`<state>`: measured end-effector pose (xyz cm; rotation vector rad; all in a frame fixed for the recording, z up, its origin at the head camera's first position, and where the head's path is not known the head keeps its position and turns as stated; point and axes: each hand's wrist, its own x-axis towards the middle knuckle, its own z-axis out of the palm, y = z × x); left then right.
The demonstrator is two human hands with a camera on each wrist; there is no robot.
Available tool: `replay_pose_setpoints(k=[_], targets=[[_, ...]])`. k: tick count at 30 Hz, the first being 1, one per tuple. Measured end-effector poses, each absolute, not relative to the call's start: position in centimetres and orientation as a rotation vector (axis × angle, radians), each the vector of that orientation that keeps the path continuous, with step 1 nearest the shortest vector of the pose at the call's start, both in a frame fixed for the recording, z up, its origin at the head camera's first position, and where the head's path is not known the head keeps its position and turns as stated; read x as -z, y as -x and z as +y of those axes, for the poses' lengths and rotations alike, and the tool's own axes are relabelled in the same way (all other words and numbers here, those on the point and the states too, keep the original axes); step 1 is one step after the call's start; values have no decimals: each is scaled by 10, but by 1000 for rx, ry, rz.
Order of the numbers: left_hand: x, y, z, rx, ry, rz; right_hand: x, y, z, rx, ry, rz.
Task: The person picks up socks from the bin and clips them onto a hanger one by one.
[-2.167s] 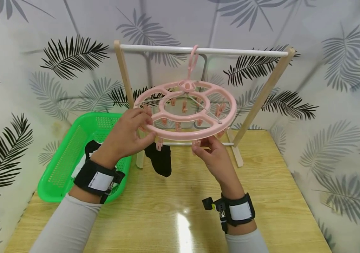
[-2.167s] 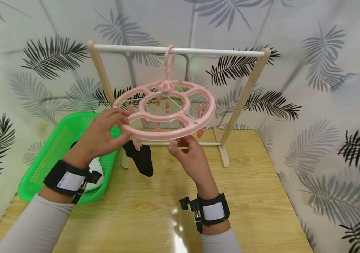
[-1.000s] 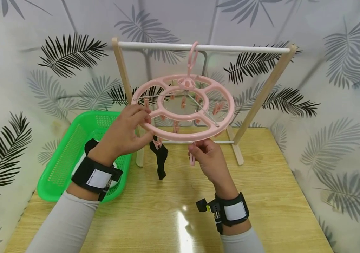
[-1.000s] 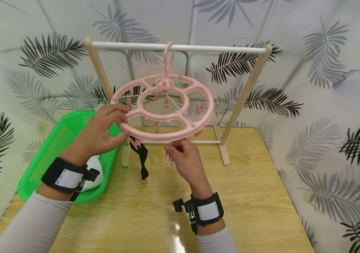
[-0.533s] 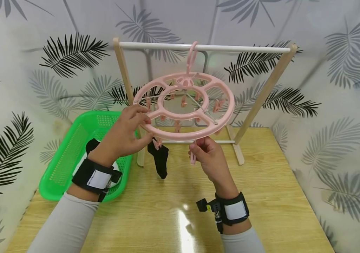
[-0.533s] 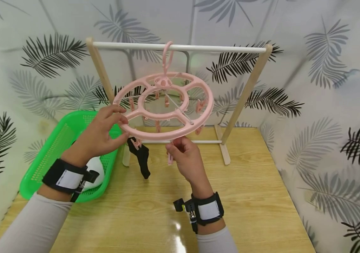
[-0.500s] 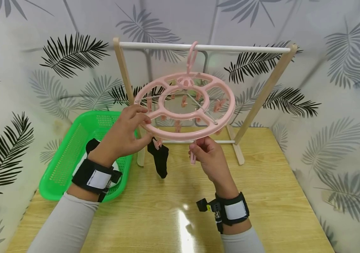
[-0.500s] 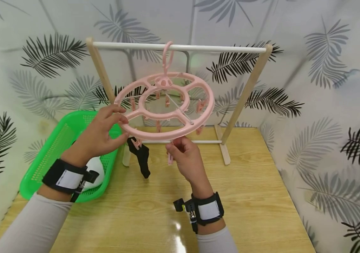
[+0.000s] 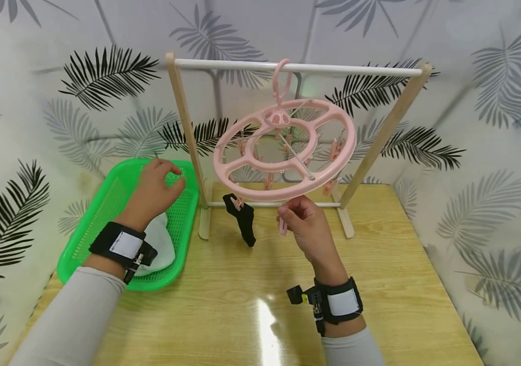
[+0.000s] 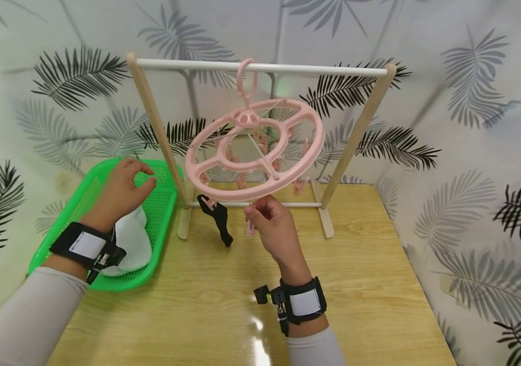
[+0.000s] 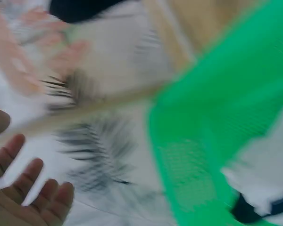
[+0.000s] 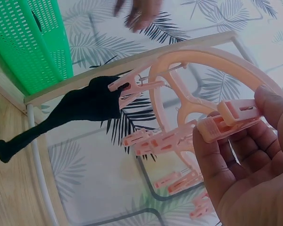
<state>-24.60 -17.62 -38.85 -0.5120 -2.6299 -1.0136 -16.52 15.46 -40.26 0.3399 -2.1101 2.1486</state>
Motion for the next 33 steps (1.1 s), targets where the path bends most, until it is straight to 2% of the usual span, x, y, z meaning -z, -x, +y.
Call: replay_pose_setpoints(k=[11, 18, 33], targets=[[452, 251, -239, 1078, 17, -3052, 403, 165, 158, -2077, -435, -2106], [476, 253, -256, 1874, -545, -2903, 402, 164, 159, -2086, -443, -2110], [505, 252, -248, 1832, -664, -2776, 403, 165, 162, -2052, -470, -2127]])
